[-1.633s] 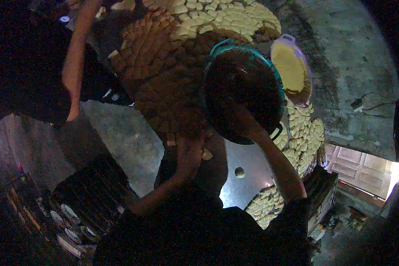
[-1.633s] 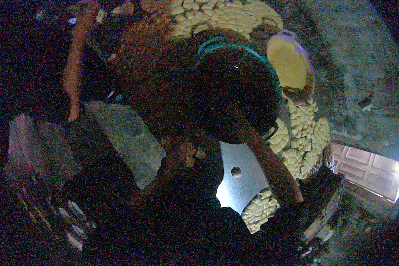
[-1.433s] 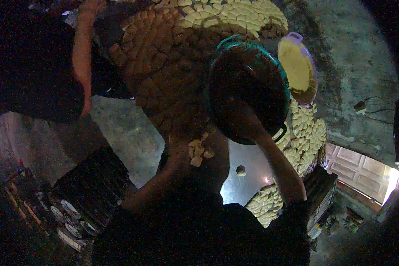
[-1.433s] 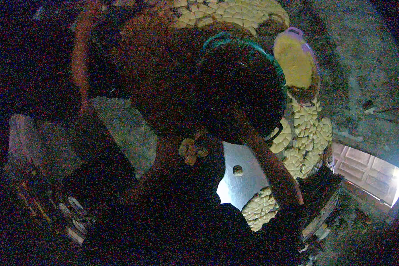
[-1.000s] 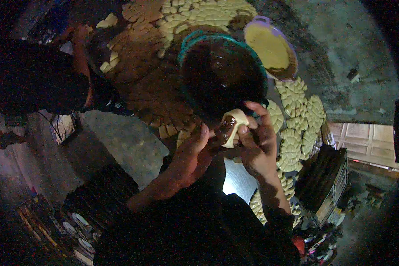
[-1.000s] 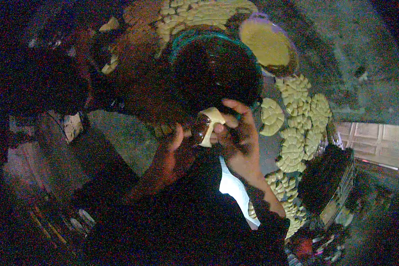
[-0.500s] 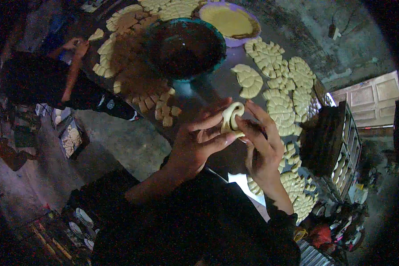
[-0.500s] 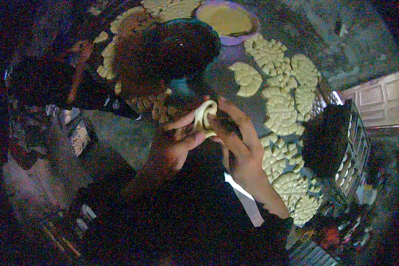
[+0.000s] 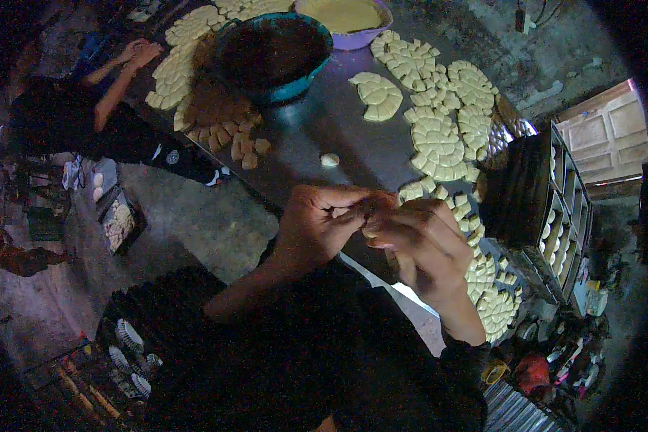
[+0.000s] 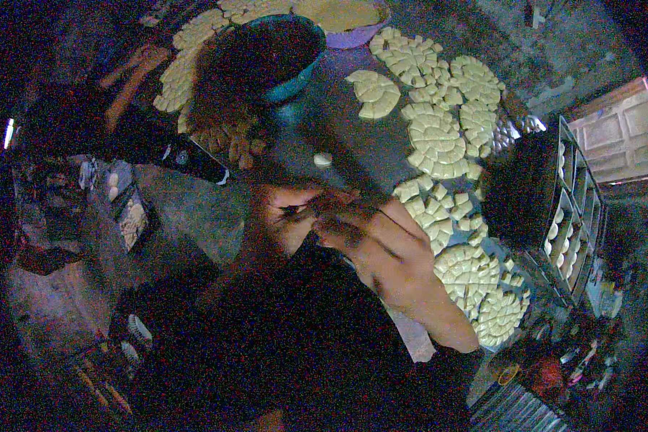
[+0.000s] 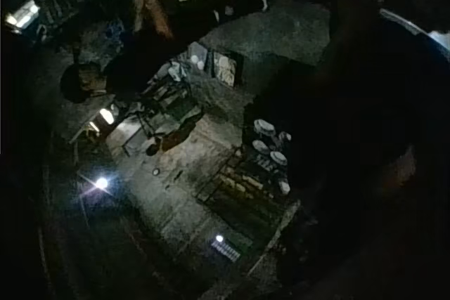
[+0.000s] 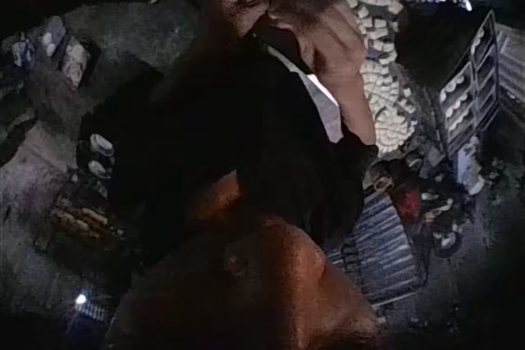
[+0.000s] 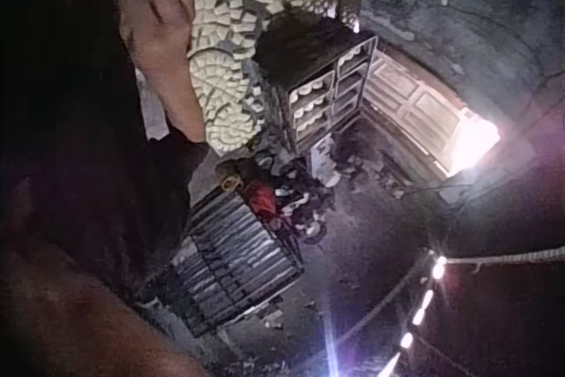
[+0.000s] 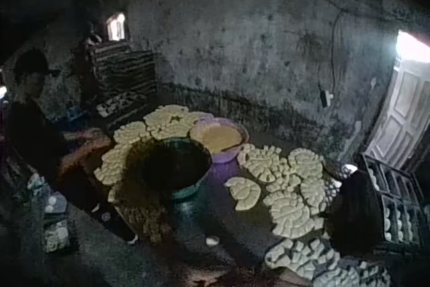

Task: The person prepares bread by hand, filling small pieces of dough with a dark mixture, folding them, and placing them into metal baking tins.

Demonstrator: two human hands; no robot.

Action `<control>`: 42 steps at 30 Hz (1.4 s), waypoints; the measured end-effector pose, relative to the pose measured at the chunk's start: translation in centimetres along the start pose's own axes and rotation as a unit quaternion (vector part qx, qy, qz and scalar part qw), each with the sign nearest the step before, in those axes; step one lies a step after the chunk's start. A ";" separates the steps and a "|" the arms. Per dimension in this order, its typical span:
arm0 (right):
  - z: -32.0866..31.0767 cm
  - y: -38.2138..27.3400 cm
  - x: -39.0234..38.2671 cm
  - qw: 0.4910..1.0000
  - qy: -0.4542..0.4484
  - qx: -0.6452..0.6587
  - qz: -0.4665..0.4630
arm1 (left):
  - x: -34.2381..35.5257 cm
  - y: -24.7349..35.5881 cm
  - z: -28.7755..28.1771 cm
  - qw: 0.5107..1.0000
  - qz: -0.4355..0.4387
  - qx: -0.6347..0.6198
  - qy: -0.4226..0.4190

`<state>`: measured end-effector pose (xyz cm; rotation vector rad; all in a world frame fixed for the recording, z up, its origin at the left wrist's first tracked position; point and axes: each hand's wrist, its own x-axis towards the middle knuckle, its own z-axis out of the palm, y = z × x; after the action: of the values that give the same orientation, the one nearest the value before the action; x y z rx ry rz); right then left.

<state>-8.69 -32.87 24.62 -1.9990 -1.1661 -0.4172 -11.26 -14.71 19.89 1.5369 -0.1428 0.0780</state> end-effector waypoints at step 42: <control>21.9 20.6 1.6 0.893 -0.022 0.159 0.421 | 7.6 -20.5 -16.6 0.930 -0.311 0.093 -0.175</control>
<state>7.47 -21.32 2.01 -1.9969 -0.2690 0.2528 -0.13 0.86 0.22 1.7107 0.0780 -0.7068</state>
